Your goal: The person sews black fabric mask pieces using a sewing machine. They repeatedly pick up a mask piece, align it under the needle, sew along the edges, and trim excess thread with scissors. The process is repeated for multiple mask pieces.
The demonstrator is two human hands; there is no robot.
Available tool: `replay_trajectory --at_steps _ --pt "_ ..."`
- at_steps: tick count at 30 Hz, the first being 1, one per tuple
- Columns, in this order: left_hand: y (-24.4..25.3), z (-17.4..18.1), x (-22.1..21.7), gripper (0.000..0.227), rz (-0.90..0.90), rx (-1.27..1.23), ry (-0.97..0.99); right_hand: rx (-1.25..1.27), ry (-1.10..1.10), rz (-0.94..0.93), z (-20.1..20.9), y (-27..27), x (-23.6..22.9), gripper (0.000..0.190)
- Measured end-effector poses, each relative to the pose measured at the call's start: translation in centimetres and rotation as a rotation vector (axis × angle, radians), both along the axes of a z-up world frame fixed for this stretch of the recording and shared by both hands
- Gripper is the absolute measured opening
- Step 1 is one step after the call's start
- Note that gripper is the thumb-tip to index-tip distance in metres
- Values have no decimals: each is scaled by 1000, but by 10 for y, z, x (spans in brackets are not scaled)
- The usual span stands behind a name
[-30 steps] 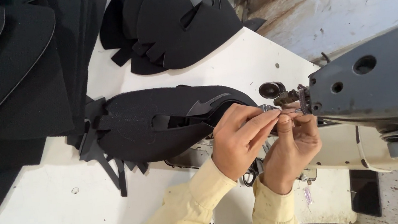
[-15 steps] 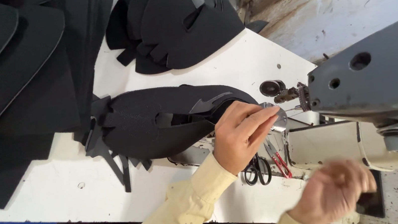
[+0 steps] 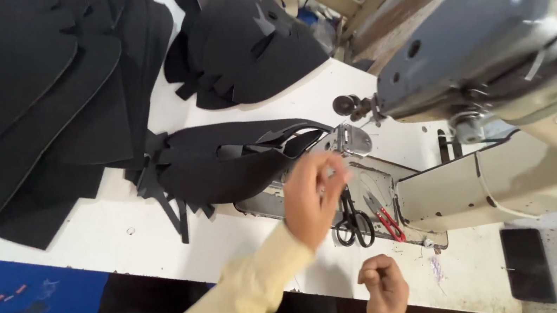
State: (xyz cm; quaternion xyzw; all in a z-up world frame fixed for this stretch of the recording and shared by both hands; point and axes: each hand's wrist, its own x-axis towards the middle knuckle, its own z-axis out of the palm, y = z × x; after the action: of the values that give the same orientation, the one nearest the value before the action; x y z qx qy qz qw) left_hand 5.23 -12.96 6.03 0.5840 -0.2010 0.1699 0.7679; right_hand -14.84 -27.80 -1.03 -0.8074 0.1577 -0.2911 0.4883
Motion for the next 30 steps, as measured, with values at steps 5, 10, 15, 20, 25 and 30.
replay_trajectory --at_steps 5,10,15,20,25,30 --pt "13 -5 -70 48 -451 -103 280 79 75 148 5 15 6 10" --pt "20 -26 -72 61 -645 -65 343 25 203 164 3 14 -2 7" --pt "29 -4 -67 57 -814 -167 594 256 198 271 -15 17 -3 9" --pt "41 -41 -75 23 -428 -124 177 32 98 340 42 27 17 22" --pt "67 -46 -82 19 -265 489 262 -126 -474 318 138 47 79 58" --pt "62 -52 -84 18 -179 527 86 -409 -1203 458 226 24 151 74"
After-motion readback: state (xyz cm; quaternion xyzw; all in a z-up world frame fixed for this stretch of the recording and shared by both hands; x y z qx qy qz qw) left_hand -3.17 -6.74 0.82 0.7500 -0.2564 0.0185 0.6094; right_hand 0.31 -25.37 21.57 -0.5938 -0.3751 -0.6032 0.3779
